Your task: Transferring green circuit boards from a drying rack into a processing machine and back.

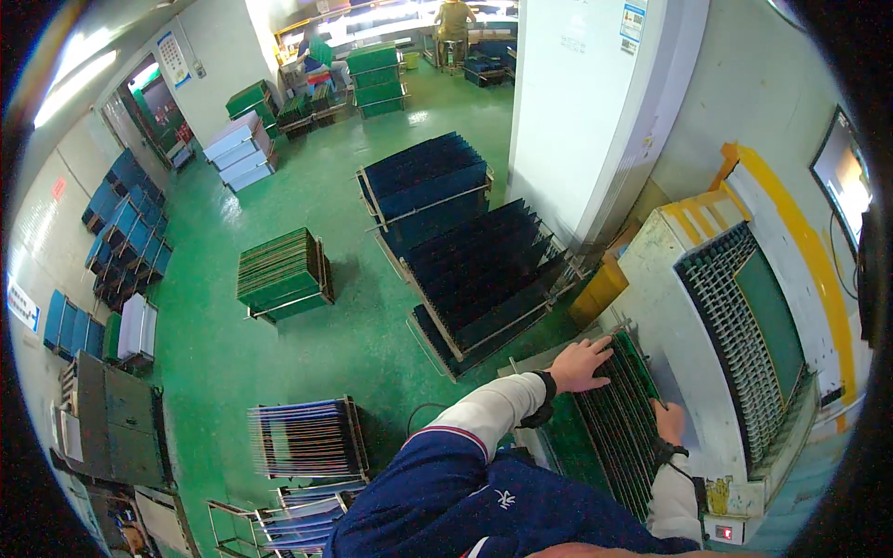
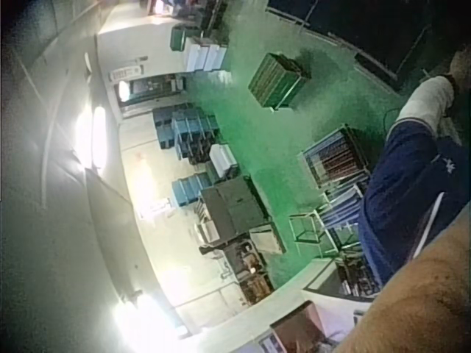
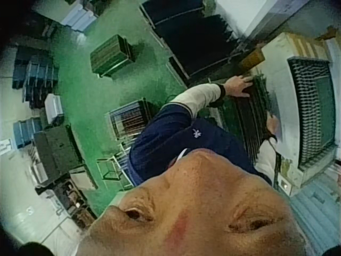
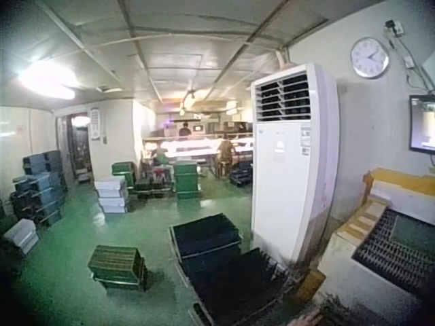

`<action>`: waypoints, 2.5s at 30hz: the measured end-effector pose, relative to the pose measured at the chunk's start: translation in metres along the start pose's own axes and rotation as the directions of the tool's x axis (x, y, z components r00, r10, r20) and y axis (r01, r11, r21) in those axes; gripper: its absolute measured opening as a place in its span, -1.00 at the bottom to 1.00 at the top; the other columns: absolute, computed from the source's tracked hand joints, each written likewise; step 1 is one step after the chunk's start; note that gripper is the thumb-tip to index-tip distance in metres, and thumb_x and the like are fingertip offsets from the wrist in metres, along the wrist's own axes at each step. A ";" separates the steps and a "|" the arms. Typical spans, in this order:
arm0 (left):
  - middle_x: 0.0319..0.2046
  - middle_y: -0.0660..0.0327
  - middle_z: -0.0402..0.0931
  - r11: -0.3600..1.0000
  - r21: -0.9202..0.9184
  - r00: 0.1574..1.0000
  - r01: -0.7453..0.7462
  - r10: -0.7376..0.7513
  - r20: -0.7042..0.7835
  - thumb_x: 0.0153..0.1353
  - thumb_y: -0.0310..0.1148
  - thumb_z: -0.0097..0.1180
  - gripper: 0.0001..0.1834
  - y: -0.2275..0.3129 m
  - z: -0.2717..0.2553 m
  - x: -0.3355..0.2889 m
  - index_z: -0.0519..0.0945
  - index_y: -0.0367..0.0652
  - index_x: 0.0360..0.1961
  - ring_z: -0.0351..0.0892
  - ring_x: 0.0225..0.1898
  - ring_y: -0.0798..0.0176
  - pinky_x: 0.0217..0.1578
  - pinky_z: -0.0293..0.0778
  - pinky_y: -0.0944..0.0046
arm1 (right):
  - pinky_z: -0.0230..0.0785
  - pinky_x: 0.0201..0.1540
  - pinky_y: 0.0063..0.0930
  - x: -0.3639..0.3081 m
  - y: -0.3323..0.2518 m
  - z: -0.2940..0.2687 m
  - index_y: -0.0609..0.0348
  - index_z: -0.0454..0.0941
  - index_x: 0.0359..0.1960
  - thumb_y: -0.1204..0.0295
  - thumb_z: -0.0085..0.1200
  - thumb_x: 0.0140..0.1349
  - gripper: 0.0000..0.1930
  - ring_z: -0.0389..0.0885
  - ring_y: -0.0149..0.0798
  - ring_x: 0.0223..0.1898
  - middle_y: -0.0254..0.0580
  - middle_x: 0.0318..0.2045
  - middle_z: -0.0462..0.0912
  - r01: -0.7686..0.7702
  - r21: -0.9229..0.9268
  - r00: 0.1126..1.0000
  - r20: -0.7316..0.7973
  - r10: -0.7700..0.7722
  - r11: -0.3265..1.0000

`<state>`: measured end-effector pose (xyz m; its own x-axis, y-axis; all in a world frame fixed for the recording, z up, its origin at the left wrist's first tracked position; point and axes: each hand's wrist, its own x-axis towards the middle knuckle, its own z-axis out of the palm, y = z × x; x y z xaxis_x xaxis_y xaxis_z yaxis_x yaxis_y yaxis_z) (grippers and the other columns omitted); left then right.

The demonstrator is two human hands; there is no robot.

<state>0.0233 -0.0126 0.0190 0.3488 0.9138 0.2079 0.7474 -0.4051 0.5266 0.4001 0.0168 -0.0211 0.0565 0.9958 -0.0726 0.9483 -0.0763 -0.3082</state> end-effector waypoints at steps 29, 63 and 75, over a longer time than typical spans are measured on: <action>0.47 0.00 0.26 0.999 -0.012 0.999 -0.042 0.042 -0.024 0.26 0.15 0.28 -0.21 0.001 0.000 0.004 0.50 -0.19 0.35 0.50 0.16 -0.18 0.13 0.53 -0.10 | 0.16 -0.40 0.02 0.006 0.025 0.019 0.46 0.60 -0.46 -0.07 0.31 0.26 -0.37 0.39 0.07 -0.57 0.25 -0.60 0.50 0.021 -0.044 0.993 -0.114 -0.026 0.999; 0.46 0.01 0.28 0.999 -0.044 0.999 -0.019 0.017 -0.050 0.21 0.07 0.36 -0.23 0.001 -0.001 0.003 0.53 -0.18 0.32 0.51 0.15 -0.16 0.16 0.51 -0.09 | 0.20 -0.39 -0.02 -0.002 -0.001 0.002 0.46 0.59 -0.42 -0.05 0.28 0.29 -0.39 0.40 0.04 -0.55 0.14 -0.61 0.48 -0.051 0.013 0.999 -0.005 0.051 0.999; 0.49 0.06 0.25 0.999 -0.034 0.999 -0.001 0.000 -0.033 0.23 0.08 0.34 -0.24 -0.001 0.002 0.004 0.53 -0.16 0.33 0.50 0.17 -0.14 0.16 0.50 -0.08 | 0.26 -0.37 0.03 -0.010 -0.017 -0.009 0.39 0.60 -0.50 -0.04 0.30 0.28 -0.41 0.51 0.16 -0.52 0.21 -0.57 0.57 -0.073 0.050 0.997 0.005 0.073 0.996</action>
<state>0.0248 -0.0090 0.0180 0.3299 0.9143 0.2352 0.7274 -0.4050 0.5540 0.3865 0.0090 -0.0070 0.1235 0.9873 -0.0999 0.9247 -0.1510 -0.3493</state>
